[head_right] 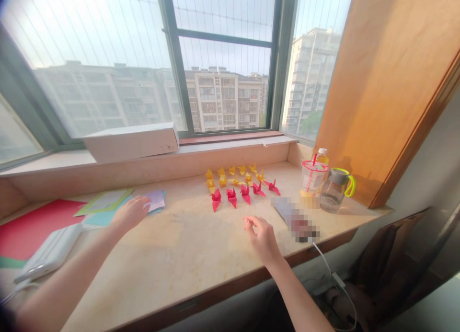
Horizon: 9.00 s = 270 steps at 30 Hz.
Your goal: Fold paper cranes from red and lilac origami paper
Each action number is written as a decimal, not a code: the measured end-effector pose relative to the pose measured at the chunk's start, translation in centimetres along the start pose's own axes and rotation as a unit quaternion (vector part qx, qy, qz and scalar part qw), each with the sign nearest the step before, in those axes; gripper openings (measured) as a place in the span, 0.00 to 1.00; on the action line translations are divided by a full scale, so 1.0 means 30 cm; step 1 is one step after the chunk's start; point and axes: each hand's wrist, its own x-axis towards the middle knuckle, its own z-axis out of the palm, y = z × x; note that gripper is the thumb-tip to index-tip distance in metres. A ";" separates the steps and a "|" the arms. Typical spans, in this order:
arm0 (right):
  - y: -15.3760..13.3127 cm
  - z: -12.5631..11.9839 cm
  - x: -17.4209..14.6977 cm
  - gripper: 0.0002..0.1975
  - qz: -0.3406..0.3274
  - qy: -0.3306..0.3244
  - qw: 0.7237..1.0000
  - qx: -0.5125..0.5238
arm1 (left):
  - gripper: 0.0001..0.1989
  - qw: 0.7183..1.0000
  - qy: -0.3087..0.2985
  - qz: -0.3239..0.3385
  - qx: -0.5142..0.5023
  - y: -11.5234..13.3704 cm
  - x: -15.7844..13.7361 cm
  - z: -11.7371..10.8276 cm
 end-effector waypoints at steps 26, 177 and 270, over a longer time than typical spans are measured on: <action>-0.268 0.609 0.252 0.14 -0.312 -0.228 0.913 -0.129 | 0.22 0.997 0.031 0.065 0.030 -0.133 -0.095 0.048; -0.272 0.520 0.189 0.25 0.033 -0.213 0.927 0.308 | 0.13 0.825 -0.071 0.068 -0.557 0.183 -0.279 0.096; -0.300 0.469 0.177 0.04 -0.206 -0.108 0.965 0.123 | 0.17 0.670 -0.155 -0.002 -0.726 0.188 -0.280 0.059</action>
